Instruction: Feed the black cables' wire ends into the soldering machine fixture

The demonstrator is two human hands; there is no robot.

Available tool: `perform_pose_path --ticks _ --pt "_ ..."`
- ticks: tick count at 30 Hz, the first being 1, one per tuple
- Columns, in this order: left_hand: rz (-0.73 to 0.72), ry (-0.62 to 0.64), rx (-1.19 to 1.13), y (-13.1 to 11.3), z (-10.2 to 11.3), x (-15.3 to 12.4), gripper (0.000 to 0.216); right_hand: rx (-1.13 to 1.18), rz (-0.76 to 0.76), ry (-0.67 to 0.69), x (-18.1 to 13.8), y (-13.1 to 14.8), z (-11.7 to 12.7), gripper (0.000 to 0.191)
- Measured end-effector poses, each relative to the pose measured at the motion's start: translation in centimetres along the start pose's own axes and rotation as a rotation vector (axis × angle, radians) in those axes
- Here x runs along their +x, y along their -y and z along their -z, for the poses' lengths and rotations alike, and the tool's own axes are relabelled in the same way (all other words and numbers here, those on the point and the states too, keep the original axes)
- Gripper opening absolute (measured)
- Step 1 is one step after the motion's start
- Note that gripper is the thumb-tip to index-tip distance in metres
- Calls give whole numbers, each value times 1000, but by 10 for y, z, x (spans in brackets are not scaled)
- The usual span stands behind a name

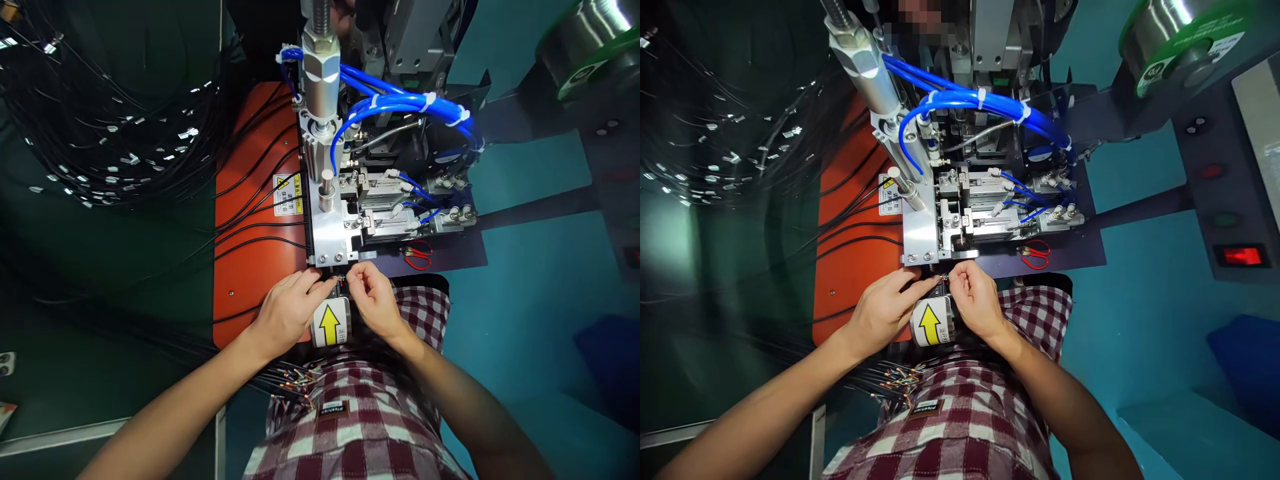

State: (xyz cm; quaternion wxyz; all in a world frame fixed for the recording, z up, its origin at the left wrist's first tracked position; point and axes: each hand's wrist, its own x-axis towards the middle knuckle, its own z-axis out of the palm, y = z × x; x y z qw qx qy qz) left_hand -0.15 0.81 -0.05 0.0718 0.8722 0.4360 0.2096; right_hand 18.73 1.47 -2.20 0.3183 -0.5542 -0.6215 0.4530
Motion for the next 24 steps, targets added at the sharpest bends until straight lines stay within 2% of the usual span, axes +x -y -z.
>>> perform_pose_path --ticks 15,24 --pt "7 -10 -49 1 0 -2 27 -89 -18 15 2 -3 1 11" --pt "-17 -26 -35 2 -1 -2 27 -31 -169 19 5 7 5 23"
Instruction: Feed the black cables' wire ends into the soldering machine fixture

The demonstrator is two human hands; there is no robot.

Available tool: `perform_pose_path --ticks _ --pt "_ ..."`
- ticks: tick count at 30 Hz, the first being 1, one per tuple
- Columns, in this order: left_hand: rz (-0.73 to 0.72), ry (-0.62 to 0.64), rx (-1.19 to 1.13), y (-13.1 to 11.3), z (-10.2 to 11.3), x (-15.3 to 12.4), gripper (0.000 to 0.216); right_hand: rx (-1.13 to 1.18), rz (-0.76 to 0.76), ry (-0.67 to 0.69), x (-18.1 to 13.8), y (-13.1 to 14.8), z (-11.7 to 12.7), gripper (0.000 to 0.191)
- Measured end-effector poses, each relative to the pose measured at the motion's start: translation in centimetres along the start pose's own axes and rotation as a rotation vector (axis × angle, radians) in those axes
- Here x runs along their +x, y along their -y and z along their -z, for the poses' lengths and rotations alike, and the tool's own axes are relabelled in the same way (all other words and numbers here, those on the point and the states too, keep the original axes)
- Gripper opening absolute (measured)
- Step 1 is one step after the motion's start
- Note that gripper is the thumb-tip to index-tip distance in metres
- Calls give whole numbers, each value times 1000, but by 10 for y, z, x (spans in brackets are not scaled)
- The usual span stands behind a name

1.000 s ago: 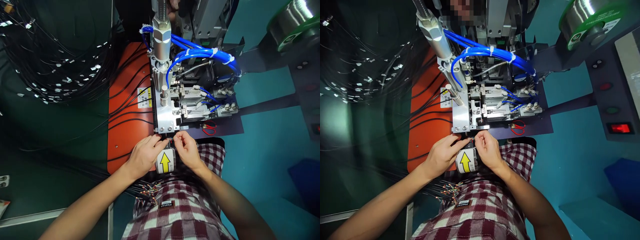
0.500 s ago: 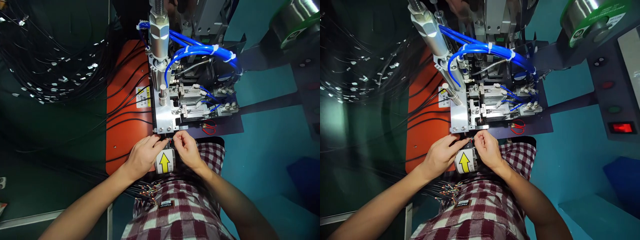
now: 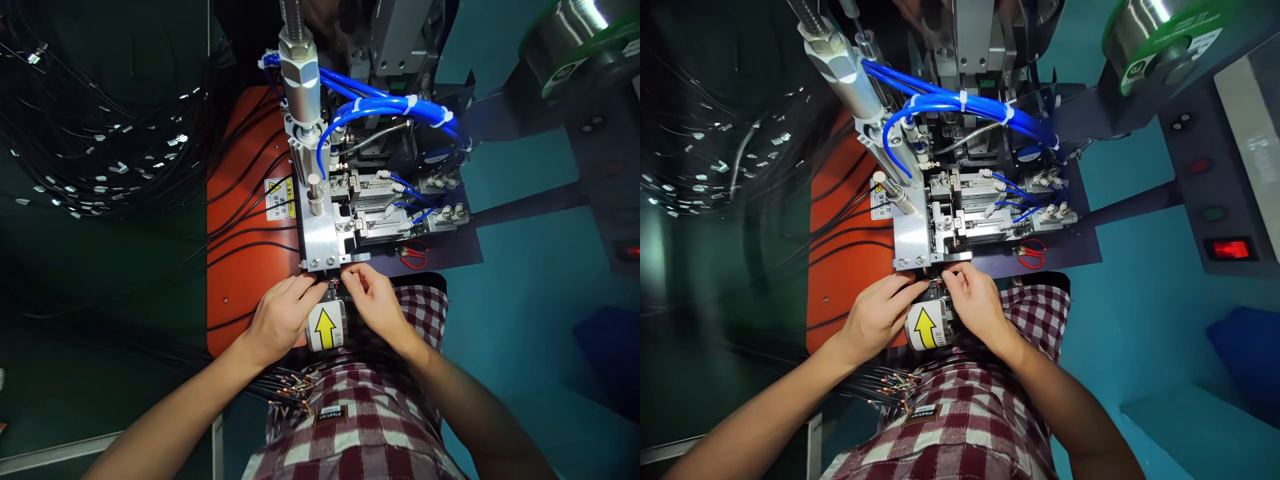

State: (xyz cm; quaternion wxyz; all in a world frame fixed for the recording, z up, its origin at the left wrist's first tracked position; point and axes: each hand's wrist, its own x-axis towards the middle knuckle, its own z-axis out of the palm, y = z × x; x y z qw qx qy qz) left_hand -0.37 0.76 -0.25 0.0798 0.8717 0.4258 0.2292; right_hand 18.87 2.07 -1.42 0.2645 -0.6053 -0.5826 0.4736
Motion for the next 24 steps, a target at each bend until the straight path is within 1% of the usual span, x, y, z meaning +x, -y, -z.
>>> perform_pose_path --ticks 2,5,8,13,17,20,24 --pt "-1 3 16 0 0 1 27 54 -27 -40 0 1 -8 23" --pt "2 18 15 0 0 1 28 203 -78 -117 2 0 -22 21" --pt "4 29 -2 1 0 0 28 304 -90 -139 3 -2 -32 20" --pt "9 24 0 1 -1 0 27 343 -6 -151 1 -8 -33 17" --pt "29 34 1 0 -1 1 27 309 31 -155 -1 -13 -28 16" --pt "38 41 -3 -1 0 1 27 342 -32 -130 -1 -10 -24 18" --pt "36 52 -9 -1 1 1 28 521 -219 -73 2 -1 -23 19"
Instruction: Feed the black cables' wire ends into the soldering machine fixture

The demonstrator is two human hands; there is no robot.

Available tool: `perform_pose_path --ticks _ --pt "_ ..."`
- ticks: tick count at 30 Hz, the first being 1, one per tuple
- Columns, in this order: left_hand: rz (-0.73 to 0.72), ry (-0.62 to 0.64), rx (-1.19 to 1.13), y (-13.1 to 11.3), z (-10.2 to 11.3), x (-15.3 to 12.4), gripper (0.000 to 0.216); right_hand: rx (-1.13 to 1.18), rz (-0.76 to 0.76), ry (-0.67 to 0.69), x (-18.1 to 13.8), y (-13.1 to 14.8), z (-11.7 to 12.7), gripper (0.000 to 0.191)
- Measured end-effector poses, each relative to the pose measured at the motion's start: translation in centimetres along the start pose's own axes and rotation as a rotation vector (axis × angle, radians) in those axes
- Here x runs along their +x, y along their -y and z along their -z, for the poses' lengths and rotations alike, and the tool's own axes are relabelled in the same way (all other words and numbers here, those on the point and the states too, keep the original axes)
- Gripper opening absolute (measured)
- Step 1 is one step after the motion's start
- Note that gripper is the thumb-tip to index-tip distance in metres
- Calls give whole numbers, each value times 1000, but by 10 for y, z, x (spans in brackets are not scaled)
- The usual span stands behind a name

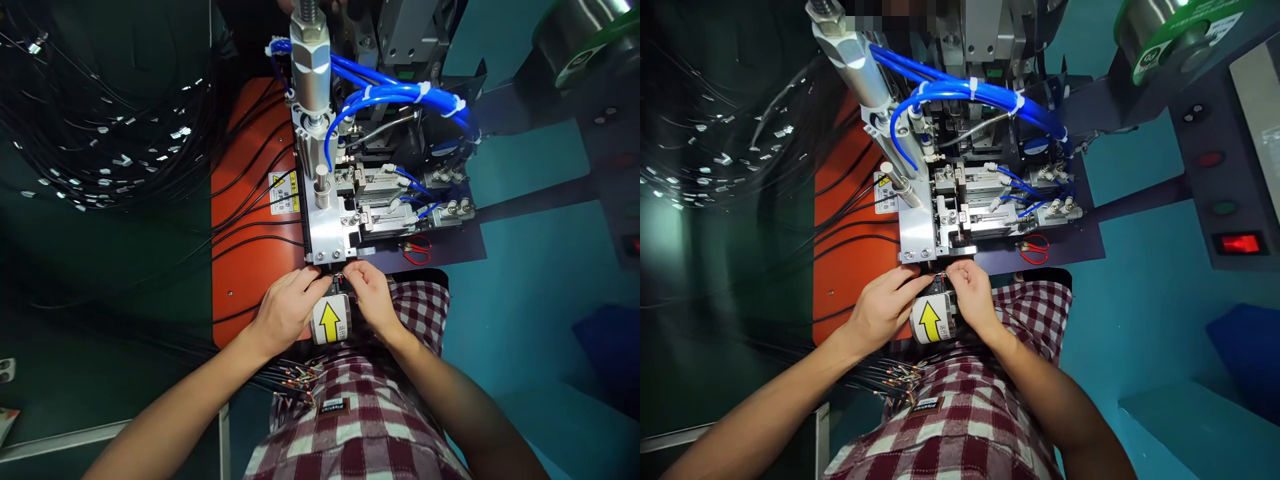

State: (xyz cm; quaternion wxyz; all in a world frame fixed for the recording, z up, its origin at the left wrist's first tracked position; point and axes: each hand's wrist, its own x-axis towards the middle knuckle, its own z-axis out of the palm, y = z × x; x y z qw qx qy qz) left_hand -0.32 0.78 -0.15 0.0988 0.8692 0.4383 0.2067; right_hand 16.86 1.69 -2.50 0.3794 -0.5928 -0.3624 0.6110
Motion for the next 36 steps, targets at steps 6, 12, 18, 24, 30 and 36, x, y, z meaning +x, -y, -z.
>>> perform_pose_path --ticks 6,12,18,24,30,36 --pt "3 -34 -46 2 -2 0 27 113 -217 110 2 6 7 25" --pt "15 -33 -71 2 -2 -1 26 -285 195 -94 -17 1 15 24" --pt "43 5 -100 3 -2 -2 28 -561 288 -66 -21 7 10 19" --pt "36 3 -93 3 -2 -2 27 -491 269 67 -12 6 21 19" --pt "28 5 -75 6 -3 -2 29 -123 35 293 7 2 23 27" --pt "-6 45 120 -1 5 -4 29 -182 101 218 14 -8 30 26"
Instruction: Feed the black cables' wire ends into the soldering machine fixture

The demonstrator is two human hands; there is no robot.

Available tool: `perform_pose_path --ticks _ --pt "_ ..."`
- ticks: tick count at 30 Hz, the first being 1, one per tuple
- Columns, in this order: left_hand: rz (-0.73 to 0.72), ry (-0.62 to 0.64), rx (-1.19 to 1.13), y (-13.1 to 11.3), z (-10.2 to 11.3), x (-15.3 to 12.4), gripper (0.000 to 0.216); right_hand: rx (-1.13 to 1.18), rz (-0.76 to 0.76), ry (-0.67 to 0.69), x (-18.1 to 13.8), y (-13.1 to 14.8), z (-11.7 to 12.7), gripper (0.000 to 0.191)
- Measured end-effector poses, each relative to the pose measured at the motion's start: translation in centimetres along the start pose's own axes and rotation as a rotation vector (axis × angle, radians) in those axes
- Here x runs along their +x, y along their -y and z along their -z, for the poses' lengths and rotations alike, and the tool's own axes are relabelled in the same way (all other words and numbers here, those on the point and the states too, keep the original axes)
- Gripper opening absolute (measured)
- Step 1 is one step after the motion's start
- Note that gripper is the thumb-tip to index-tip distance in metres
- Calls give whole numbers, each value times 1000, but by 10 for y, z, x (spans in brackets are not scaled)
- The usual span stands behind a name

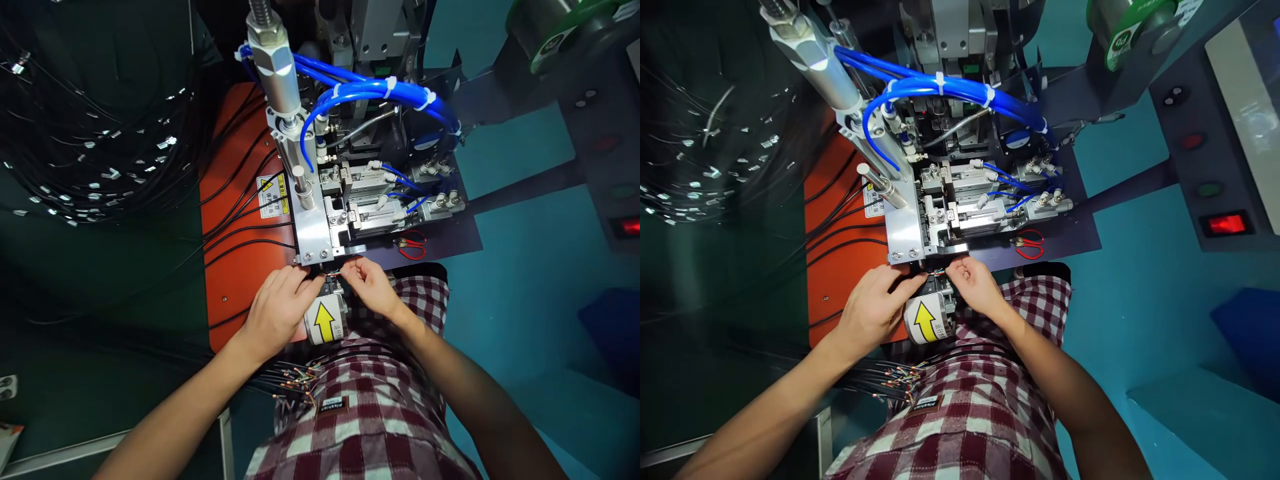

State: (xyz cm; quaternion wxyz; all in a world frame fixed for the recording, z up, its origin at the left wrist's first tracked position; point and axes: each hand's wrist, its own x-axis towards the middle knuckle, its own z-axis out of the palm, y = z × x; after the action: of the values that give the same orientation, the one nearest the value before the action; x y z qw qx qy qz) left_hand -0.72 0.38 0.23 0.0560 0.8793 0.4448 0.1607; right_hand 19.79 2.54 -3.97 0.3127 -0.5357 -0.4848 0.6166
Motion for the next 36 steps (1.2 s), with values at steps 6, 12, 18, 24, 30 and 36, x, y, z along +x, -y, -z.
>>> perform_pose_path --ticks 6,12,18,24,30,36 --pt "78 79 -29 -14 2 -1 33 42 -34 -14 -7 -5 -6 31" --pt "81 32 -96 -9 -7 -3 32 -110 77 -110 -7 4 -19 27" --pt "81 17 -80 -10 -9 -5 33 -15 62 -98 -3 -1 -23 26" --pt "88 11 -93 -10 -9 -6 34 89 73 -94 -3 -2 -25 27" --pt "67 15 -71 -9 -10 -8 35 -71 157 -113 -4 1 -21 25" --pt "96 14 6 -14 -12 -7 34 267 -41 9 0 -5 -22 39"
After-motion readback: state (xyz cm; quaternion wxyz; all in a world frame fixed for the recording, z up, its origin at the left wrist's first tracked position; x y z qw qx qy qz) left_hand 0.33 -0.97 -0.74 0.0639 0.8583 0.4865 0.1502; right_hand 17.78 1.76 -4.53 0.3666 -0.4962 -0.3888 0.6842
